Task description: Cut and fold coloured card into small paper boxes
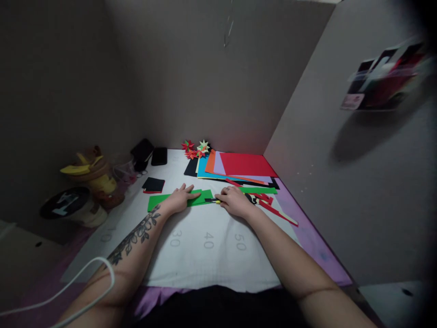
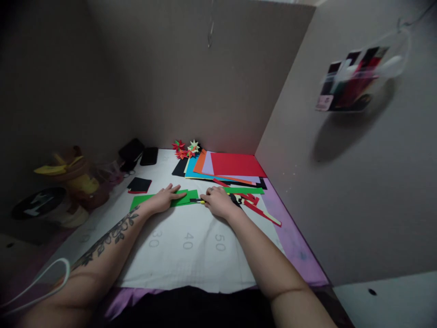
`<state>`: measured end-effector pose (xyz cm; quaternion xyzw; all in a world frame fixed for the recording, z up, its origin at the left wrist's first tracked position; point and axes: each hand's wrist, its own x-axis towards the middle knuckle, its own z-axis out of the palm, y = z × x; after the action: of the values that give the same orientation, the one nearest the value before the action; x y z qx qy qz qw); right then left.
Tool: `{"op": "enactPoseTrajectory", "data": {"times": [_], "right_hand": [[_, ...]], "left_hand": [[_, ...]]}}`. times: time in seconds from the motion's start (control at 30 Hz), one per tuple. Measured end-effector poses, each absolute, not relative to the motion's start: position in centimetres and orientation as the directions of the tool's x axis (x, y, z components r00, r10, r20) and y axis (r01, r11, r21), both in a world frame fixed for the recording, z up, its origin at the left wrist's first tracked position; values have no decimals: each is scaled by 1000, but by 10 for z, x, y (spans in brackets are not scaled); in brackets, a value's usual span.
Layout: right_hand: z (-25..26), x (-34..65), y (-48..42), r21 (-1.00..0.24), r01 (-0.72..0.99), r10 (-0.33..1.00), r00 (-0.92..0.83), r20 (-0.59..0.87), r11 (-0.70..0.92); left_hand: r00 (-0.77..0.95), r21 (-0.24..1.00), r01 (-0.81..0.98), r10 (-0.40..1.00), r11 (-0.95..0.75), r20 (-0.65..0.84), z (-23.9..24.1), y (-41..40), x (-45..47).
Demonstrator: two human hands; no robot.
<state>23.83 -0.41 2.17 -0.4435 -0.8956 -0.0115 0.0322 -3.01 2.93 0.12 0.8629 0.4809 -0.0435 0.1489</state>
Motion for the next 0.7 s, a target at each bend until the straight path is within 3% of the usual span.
{"op": "enactPoseTrajectory", "data": {"times": [0.7], "right_hand": [[23,238,-14,11,808,807,-589,45,589]], "left_hand": [[540,222,837,820,-501,-186,2,30,-30]]}}
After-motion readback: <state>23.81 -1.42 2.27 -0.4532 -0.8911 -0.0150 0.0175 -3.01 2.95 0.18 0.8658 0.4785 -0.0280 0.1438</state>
